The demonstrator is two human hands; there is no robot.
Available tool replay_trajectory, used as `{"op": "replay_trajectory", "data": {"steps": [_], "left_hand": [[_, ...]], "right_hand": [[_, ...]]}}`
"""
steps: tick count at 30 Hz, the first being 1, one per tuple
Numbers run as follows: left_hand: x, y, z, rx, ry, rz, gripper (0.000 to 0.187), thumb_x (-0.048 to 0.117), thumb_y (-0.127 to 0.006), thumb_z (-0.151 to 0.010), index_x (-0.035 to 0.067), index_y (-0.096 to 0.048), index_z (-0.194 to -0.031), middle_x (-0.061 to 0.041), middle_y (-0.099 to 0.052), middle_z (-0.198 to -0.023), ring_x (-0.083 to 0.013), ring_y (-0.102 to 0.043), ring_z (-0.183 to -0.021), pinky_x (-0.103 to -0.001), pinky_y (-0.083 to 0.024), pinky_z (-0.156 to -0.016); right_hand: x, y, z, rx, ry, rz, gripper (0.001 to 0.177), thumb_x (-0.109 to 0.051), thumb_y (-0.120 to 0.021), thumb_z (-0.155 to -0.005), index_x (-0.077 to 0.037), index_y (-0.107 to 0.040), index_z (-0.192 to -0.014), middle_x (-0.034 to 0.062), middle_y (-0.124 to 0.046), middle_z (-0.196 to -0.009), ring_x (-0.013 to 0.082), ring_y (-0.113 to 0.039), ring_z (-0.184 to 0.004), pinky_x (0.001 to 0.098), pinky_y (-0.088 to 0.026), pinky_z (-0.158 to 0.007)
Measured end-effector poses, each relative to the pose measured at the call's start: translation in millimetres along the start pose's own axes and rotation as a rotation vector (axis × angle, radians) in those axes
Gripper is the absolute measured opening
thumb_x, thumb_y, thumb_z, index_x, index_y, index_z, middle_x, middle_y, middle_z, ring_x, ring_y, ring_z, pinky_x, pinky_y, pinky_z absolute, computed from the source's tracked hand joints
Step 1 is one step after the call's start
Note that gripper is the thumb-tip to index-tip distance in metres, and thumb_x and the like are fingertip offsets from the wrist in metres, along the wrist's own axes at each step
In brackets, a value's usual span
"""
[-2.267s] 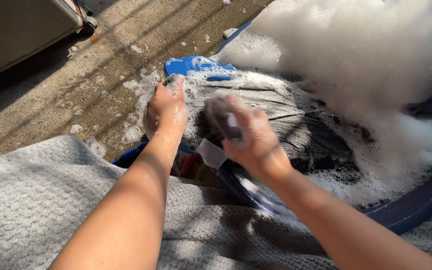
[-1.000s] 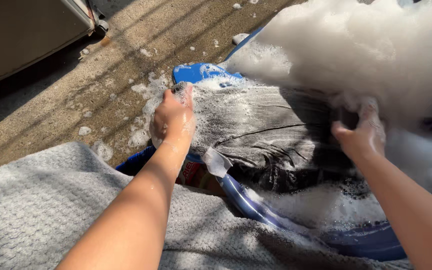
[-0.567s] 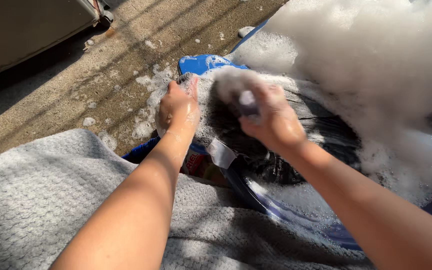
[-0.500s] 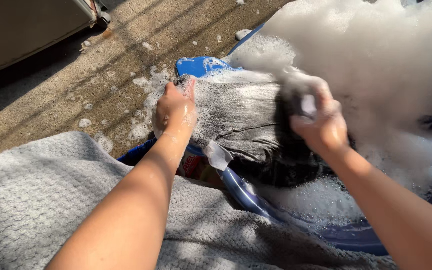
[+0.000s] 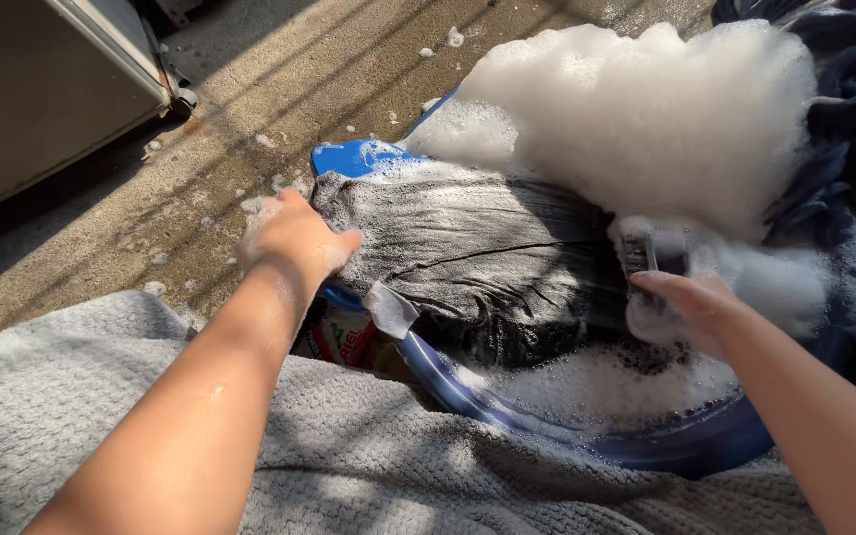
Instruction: The person washes a piece of black clothing by hand in a blue basin filled with soapy water, using a brush to scrub the fabric against a blue washboard.
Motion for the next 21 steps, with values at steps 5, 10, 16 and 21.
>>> {"op": "replay_trajectory", "data": {"steps": [5, 10, 16, 21], "left_hand": [[6.1, -15.8, 29.5, -0.086, -0.055, -0.085, 0.078, 0.061, -0.073, -0.086, 0.003, -0.053, -0.134, -0.015, -0.068, -0.122, -0.0314, -0.067, -0.115, -0.042, -0.053, -0.094], [22.4, -16.7, 40.5, 0.186, -0.298, 0.018, 0.033, 0.041, -0.062, -0.097, 0.011, -0.073, -0.105, -0.012, -0.070, -0.102, -0.0325, -0.068, -0.102, -0.047, -0.053, -0.085], [52.3, -28.2, 34.7, -0.270, -0.234, 1.605, 0.045, 0.043, -0.043, -0.105, 0.006, -0.062, -0.122, -0.009, -0.068, -0.114, -0.0208, -0.061, -0.109, -0.036, -0.048, -0.097], [58.5, 42.6, 49.7, -0.416, -0.021, 1.525, 0.048, 0.047, -0.041, -0.109, 0.006, -0.050, -0.132, -0.017, -0.056, -0.130, -0.0238, -0.055, -0.110, -0.053, -0.044, -0.104]], "right_hand": [[-20.0, -12.6, 29.4, 0.069, 0.146, 0.228, 0.079, -0.018, -0.083, -0.074, -0.004, -0.044, -0.141, 0.0161, -0.067, -0.114, 0.0240, -0.068, -0.098, 0.0383, -0.054, -0.086], [-37.8, -19.4, 58.0, -0.053, 0.091, 0.121, 0.061, -0.021, -0.075, -0.075, -0.009, -0.062, -0.134, 0.0153, -0.069, -0.116, 0.0255, -0.067, -0.098, 0.0427, -0.054, -0.086], [-47.1, 14.2, 64.6, -0.047, 0.195, -0.212, 0.058, -0.020, -0.071, -0.076, -0.017, -0.061, -0.133, 0.0066, -0.067, -0.109, 0.0219, -0.064, -0.098, 0.0437, -0.051, -0.084], [-79.8, 79.1, 77.3, -0.099, 0.316, -0.711, 0.044, -0.027, -0.061, -0.083, -0.015, -0.054, -0.125, 0.0012, -0.065, -0.113, 0.0214, -0.064, -0.109, 0.0454, -0.052, -0.094]]}}
Point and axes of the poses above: each hand's wrist, its own z-axis away from the middle knuckle, its own y-axis out of the back of the hand, x = y × z, the point moved 7 cm from there along -z, towards the middle knuckle
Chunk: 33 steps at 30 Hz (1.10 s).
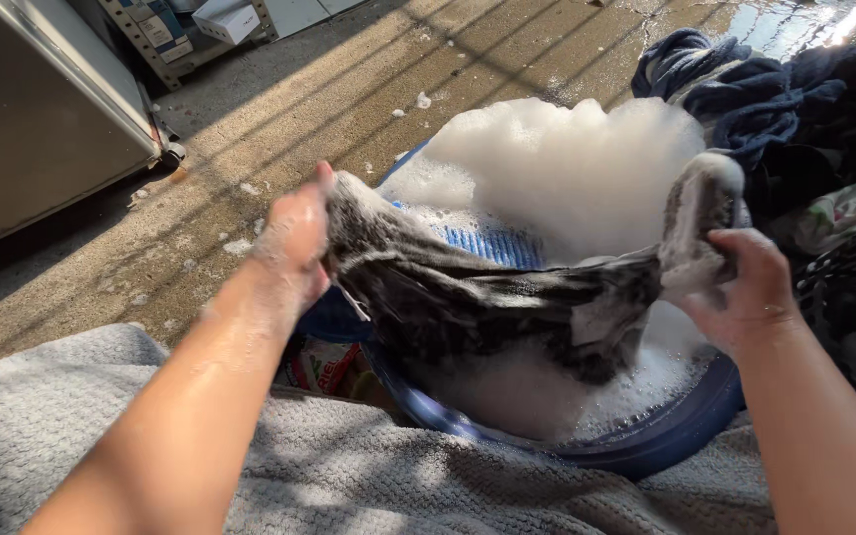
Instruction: The person washes a piece of black clothing by hand in a blue basin filled with soapy water, using a brush to scrub the fabric against a blue washboard.
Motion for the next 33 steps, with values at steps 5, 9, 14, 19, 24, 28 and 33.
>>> {"op": "replay_trajectory", "data": {"steps": [5, 9, 14, 19, 24, 28, 33], "left_hand": [[42.7, 13.4, 22.0, -0.255, -0.168, 0.573, 0.054, 0.046, -0.049, -0.098, -0.003, -0.067, -0.114, -0.018, -0.075, -0.108, -0.0275, -0.073, -0.099, -0.042, -0.059, -0.096], [-61.0, -52.6, 12.8, -0.234, 0.038, 0.480, 0.042, 0.043, -0.061, -0.087, 0.009, -0.069, -0.111, -0.010, -0.076, -0.110, -0.0210, -0.073, -0.098, -0.038, -0.059, -0.089], [-63.5, -33.2, -13.0, -0.215, 0.084, -0.408, 0.045, 0.050, -0.060, -0.098, 0.015, -0.069, -0.126, -0.003, -0.071, -0.113, -0.0144, -0.055, -0.095, -0.051, -0.028, -0.094], [36.3, 58.0, -3.7, -0.300, 0.029, -0.326, 0.056, 0.044, -0.069, -0.102, -0.001, -0.068, -0.134, -0.014, -0.067, -0.098, -0.0191, -0.048, -0.070, -0.035, -0.036, -0.056], [-8.3, 49.7, -45.5, -0.001, 0.047, -0.386, 0.038, 0.024, -0.080, -0.084, 0.003, -0.074, -0.115, -0.003, -0.077, -0.089, -0.0199, -0.072, -0.087, -0.038, -0.056, -0.081], [-33.8, 68.5, -43.8, 0.540, -0.254, -1.035, 0.033, 0.040, -0.069, -0.095, 0.012, -0.068, -0.112, -0.012, -0.072, -0.110, -0.0304, -0.070, -0.100, -0.046, -0.052, -0.090], [-43.3, 75.8, -37.3, 0.768, -0.526, -1.159, 0.052, 0.047, -0.071, -0.089, 0.007, -0.051, -0.115, -0.023, -0.066, -0.119, -0.0417, -0.065, -0.104, -0.050, -0.051, -0.084]], "right_hand": [[-52.9, -8.4, 27.7, -0.363, 0.230, -0.495, 0.045, -0.026, -0.050, -0.096, -0.005, -0.059, -0.134, 0.0107, -0.061, -0.126, 0.0298, -0.063, -0.120, 0.0445, -0.051, -0.105], [-35.8, 0.1, 12.2, -0.261, 0.131, -0.302, 0.046, -0.029, -0.054, -0.101, -0.006, -0.064, -0.139, 0.0080, -0.063, -0.125, 0.0258, -0.063, -0.116, 0.0430, -0.051, -0.101], [-26.5, 35.3, -9.6, 0.150, -0.015, 0.150, 0.025, -0.025, -0.062, -0.095, -0.006, -0.062, -0.112, 0.0092, -0.064, -0.109, 0.0228, -0.066, -0.099, 0.0359, -0.056, -0.084], [-63.4, 25.8, -8.2, 0.066, 0.193, 0.432, 0.026, -0.021, -0.062, -0.099, -0.003, -0.061, -0.118, 0.0099, -0.064, -0.110, 0.0182, -0.068, -0.101, 0.0343, -0.059, -0.090], [-40.4, -68.9, 0.7, 0.164, 0.487, 0.956, 0.068, -0.013, -0.079, -0.067, -0.018, -0.061, -0.133, 0.0061, -0.068, -0.107, 0.0215, -0.069, -0.094, 0.0400, -0.058, -0.081], [25.8, -205.6, 30.3, -0.518, 0.615, 0.737, 0.065, -0.017, -0.076, -0.071, -0.007, -0.065, -0.134, 0.0103, -0.067, -0.113, 0.0177, -0.065, -0.097, 0.0298, -0.056, -0.086], [115.3, -340.2, 101.5, -0.505, 0.919, 0.865, 0.087, -0.005, -0.080, -0.077, -0.003, -0.036, -0.152, 0.0283, -0.058, -0.132, 0.0362, -0.054, -0.125, 0.0362, -0.042, -0.106]]}}
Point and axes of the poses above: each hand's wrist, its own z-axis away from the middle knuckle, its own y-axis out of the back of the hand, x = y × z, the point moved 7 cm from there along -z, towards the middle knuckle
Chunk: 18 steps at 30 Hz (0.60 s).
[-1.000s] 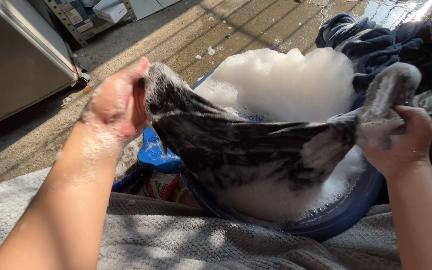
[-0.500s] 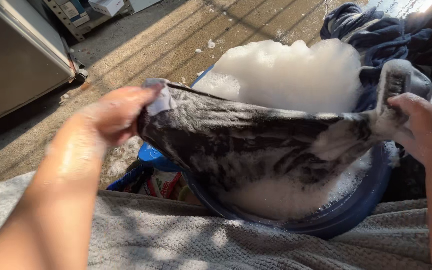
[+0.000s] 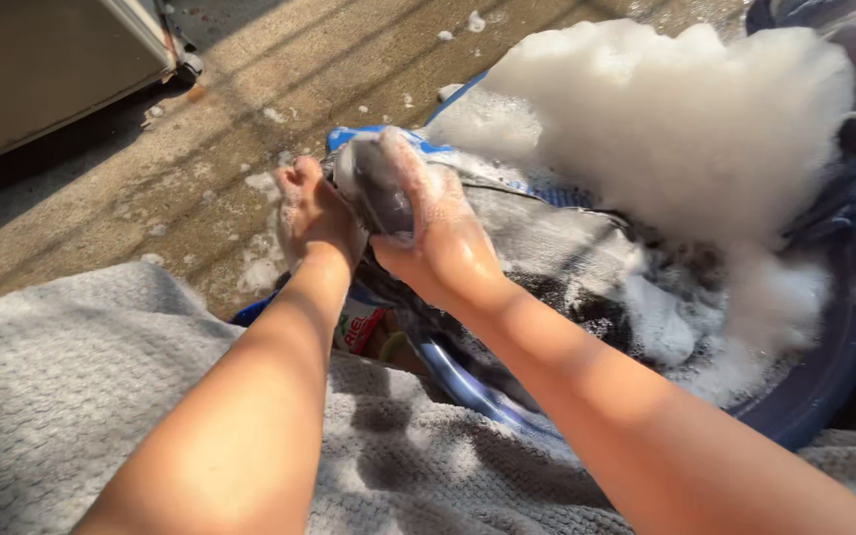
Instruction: The person washes a piece of black clothing by hand in a blue basin filled with soapy water, using a brush to scrub the fabric against a blue washboard.
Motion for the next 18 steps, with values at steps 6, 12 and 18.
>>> {"op": "replay_trajectory", "data": {"steps": [6, 12, 18], "left_hand": [[-17.3, -33.1, 0.6, -0.420, 0.400, 0.105, 0.058, 0.058, -0.053, -0.099, 0.007, -0.042, -0.126, -0.023, -0.071, -0.114, -0.0431, -0.068, -0.107, -0.053, -0.052, -0.090], [-3.4, -20.6, 5.4, -0.524, 0.525, 0.075, 0.057, 0.056, -0.043, -0.105, 0.005, -0.039, -0.130, -0.018, -0.076, -0.101, -0.0325, -0.078, -0.091, -0.046, -0.060, -0.079], [-8.8, -17.7, 5.4, -0.485, 0.494, 0.062, 0.060, 0.059, -0.047, -0.101, 0.008, -0.041, -0.132, -0.017, -0.073, -0.107, -0.0352, -0.072, -0.097, -0.048, -0.055, -0.082]], "right_hand": [[150.5, 93.2, 78.9, -0.001, -0.613, 0.394, 0.066, -0.013, -0.075, -0.076, -0.006, -0.054, -0.138, 0.0189, -0.069, -0.114, 0.0327, -0.069, -0.099, 0.0419, -0.057, -0.081], [193.9, 187.3, 114.6, 0.255, -0.570, 0.665, 0.098, -0.019, -0.084, -0.073, 0.002, -0.033, -0.155, 0.0278, -0.050, -0.149, 0.0394, -0.053, -0.131, 0.0408, -0.040, -0.110], [24.7, 3.5, 50.0, 0.059, 0.193, 0.174, 0.096, -0.006, -0.084, -0.067, -0.010, -0.041, -0.152, 0.0190, -0.063, -0.117, 0.0355, -0.064, -0.104, 0.0415, -0.053, -0.091]]}}
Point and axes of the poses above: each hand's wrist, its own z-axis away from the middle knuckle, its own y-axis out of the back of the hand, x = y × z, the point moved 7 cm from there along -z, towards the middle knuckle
